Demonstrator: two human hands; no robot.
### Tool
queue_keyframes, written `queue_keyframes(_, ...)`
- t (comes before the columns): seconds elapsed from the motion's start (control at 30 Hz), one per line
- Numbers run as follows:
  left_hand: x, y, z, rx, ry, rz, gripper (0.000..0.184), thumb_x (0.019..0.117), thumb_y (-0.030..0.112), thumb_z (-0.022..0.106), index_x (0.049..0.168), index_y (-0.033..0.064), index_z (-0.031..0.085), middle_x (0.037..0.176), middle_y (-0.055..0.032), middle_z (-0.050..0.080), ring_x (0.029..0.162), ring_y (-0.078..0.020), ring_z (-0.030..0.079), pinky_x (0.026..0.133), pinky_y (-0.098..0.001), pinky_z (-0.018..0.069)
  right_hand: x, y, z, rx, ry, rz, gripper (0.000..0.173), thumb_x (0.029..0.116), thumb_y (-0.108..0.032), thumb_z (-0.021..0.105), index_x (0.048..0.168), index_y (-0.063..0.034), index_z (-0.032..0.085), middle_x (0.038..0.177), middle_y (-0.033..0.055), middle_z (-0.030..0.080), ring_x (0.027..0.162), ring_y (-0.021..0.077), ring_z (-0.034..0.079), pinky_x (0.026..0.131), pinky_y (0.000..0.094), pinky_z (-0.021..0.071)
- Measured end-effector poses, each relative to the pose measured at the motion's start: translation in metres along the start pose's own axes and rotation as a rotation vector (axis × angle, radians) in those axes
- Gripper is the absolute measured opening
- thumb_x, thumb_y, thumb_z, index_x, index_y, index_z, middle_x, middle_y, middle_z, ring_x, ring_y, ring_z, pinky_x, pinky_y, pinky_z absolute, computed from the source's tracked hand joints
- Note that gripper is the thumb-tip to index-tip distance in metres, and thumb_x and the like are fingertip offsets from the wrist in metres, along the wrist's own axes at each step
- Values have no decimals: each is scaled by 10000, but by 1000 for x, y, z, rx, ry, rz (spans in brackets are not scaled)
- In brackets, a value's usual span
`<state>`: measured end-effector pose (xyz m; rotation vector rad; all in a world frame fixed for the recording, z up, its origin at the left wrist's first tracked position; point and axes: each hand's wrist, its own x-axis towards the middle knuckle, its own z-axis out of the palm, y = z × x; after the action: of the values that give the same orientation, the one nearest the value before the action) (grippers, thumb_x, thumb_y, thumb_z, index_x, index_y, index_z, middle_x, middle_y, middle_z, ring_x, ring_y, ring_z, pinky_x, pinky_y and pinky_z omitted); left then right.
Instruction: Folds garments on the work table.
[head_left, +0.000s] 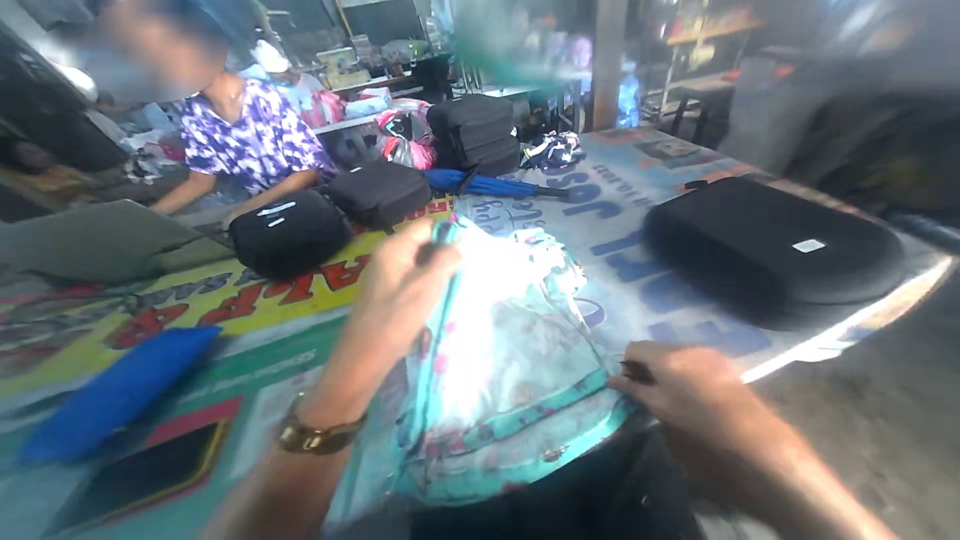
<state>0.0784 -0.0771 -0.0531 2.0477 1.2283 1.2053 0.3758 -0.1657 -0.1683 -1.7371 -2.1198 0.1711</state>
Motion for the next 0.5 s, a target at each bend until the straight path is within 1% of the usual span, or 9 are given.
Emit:
queue_keyframes(0.07,0,14,-6,48,51,29,140,1044,223,546,1041,138,656,798,12,642,636,-76,607,539,-245,509,-3,-3,5,-16,-40,-14,360,945,-450,666,903,-93,686,807,110,696,723,330,700,574,569,520)
queue_keyframes(0.13,-9,21,6,63,50,45,126,1023,209,557,1008,124,649,738,-8,621,557,-105,586,461,-272,491,-5,-4,12,30,-27,-29,280,943,-369,684,930,-90,695,844,107,711,741,320,706,598,558,536)
queue_keyframes(0.17,-16,20,17,59,28,62,110,1010,193,572,978,112,638,707,-12,607,538,-109,574,452,-277,483,-5,-4,14,57,1,-39,252,937,-339,690,948,-88,703,868,105,714,746,314,707,603,552,543)
queue_keyframes(0.2,-23,17,30,58,5,78,100,995,193,590,956,111,634,687,2,599,537,-93,571,463,-264,485,-5,-3,16,76,35,-46,235,933,-321,693,974,-90,710,905,101,709,748,303,704,600,541,548)
queue_keyframes(0.27,-35,8,51,62,-27,103,112,983,224,620,964,120,655,691,49,601,573,-26,573,518,-204,493,-3,-4,15,61,110,-55,204,909,-280,711,1016,-106,708,971,100,694,714,294,697,553,526,554)
queue_keyframes(0.33,-35,3,59,69,-43,75,123,988,239,623,978,122,662,701,57,600,588,-12,564,539,-192,480,4,-10,12,35,144,-59,212,910,-289,707,1027,-112,711,976,95,701,703,288,696,542,510,550)
queue_keyframes(0.37,-31,2,58,71,-40,54,118,993,231,616,978,121,657,702,46,597,585,-26,560,535,-207,473,9,-13,12,23,125,-60,241,925,-322,696,1026,-103,716,974,102,705,717,299,700,558,519,549)
queue_keyframes(0.43,-18,1,48,72,-19,32,115,1009,214,602,996,114,656,727,17,624,591,-63,584,535,-246,493,19,-19,13,-25,33,-60,336,952,-396,671,1021,-69,715,987,138,712,755,347,707,596,558,542)
queue_keyframes(0.5,-5,2,35,78,14,31,136,1027,218,587,1023,104,661,753,-13,642,596,-98,599,527,-274,504,25,-20,16,-29,-32,-79,288,949,-336,690,1024,-59,700,1003,156,707,787,373,707,616,580,542)
